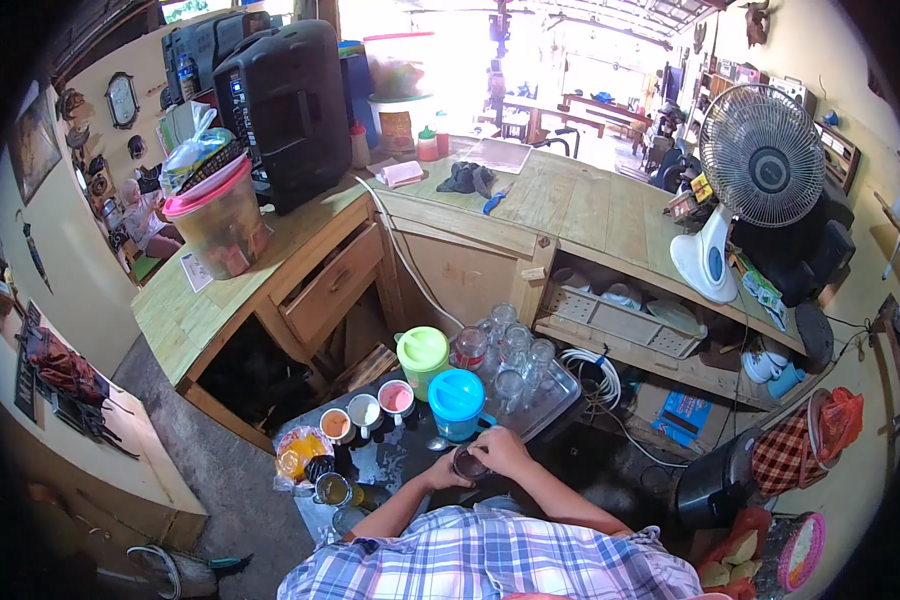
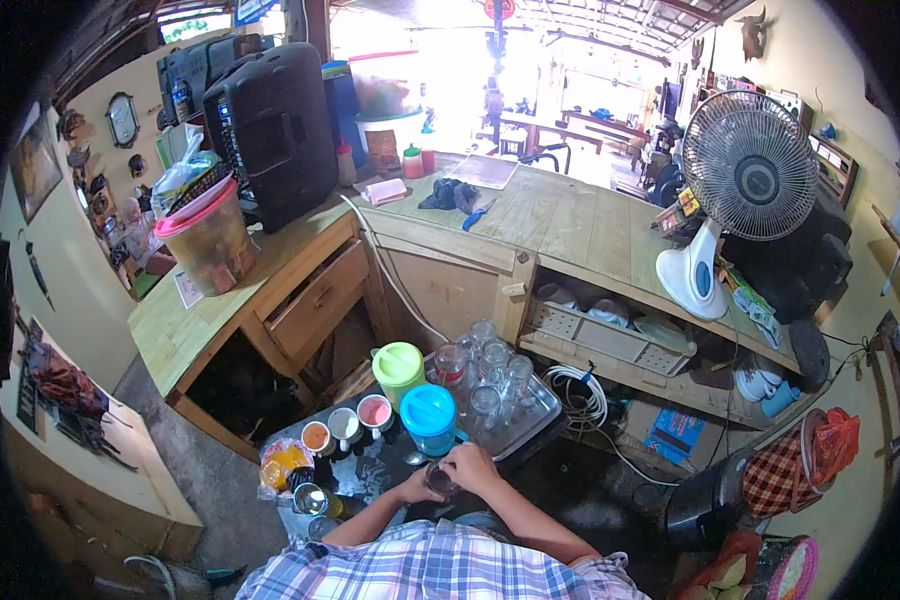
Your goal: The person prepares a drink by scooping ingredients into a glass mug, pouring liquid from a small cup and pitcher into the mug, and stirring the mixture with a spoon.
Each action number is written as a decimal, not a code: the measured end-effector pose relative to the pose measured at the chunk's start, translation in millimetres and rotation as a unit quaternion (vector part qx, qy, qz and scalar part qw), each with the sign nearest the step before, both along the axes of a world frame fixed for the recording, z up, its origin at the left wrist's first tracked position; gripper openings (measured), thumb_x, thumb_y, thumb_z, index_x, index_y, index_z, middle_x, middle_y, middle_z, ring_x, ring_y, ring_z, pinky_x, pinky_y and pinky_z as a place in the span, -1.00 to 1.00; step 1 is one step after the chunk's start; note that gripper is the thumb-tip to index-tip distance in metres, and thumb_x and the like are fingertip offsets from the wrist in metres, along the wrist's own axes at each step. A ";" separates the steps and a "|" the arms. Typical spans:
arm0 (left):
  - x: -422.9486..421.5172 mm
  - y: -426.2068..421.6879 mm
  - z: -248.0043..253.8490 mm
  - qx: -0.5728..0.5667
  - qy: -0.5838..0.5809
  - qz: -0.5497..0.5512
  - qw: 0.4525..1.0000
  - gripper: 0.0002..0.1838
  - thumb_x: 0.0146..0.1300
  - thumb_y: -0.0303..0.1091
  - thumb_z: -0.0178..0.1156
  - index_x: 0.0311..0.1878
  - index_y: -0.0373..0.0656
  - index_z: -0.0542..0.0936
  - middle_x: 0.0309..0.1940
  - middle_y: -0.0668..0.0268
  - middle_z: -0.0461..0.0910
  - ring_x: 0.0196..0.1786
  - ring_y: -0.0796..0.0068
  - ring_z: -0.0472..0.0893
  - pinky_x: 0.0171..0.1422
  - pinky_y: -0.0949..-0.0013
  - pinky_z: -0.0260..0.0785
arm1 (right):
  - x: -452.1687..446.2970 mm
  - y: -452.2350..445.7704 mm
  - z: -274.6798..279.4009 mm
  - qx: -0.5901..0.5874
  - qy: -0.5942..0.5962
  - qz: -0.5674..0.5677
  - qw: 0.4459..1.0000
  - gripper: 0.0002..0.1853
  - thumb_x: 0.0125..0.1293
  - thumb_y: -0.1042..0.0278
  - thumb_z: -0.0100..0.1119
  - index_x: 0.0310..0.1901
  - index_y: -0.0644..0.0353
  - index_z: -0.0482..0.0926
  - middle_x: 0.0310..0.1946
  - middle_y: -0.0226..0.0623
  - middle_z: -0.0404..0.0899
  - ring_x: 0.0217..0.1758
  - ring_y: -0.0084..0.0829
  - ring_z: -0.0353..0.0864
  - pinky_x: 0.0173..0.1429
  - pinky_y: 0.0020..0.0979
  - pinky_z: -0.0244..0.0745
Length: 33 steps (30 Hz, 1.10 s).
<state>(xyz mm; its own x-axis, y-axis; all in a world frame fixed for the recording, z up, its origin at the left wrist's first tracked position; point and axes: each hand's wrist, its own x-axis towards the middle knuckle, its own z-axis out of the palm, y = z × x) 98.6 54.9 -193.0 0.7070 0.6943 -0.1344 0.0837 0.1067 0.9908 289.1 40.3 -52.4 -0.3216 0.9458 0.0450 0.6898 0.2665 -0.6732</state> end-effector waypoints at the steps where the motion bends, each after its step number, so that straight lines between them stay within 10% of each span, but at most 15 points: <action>1: -0.4 -0.5 -1.3 0.023 0.014 0.003 1.000 -0.02 -0.26 -0.42 0.56 0.33 -0.12 0.28 0.14 0.31 0.46 0.20 0.42 0.43 0.35 0.27 0.25 | -0.2 0.8 -1.2 0.016 -0.073 0.003 0.997 -0.81 0.09 0.24 0.27 -0.40 0.19 0.71 -0.48 -0.11 0.63 -0.34 -0.08 0.62 -0.20 -0.11 0.53; 33: -0.3 -0.4 8.9 -0.026 -0.015 -0.013 0.999 0.00 -0.28 -0.48 0.55 0.34 -0.10 0.26 0.14 0.36 0.43 0.20 0.45 0.41 0.35 0.28 0.25 | 9.6 10.1 -4.2 -0.033 -0.050 0.091 0.994 -0.80 0.07 0.21 0.29 -0.42 0.17 0.72 -0.43 -0.20 0.65 -0.27 -0.15 0.61 -0.11 -0.18 0.52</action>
<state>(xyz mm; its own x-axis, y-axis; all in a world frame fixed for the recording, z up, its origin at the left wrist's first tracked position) 98.3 54.5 -184.1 0.7286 0.6689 -0.1474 0.0565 0.1557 0.9862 298.7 50.4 -56.6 -0.4865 0.8718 -0.0571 0.6993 0.3494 -0.6236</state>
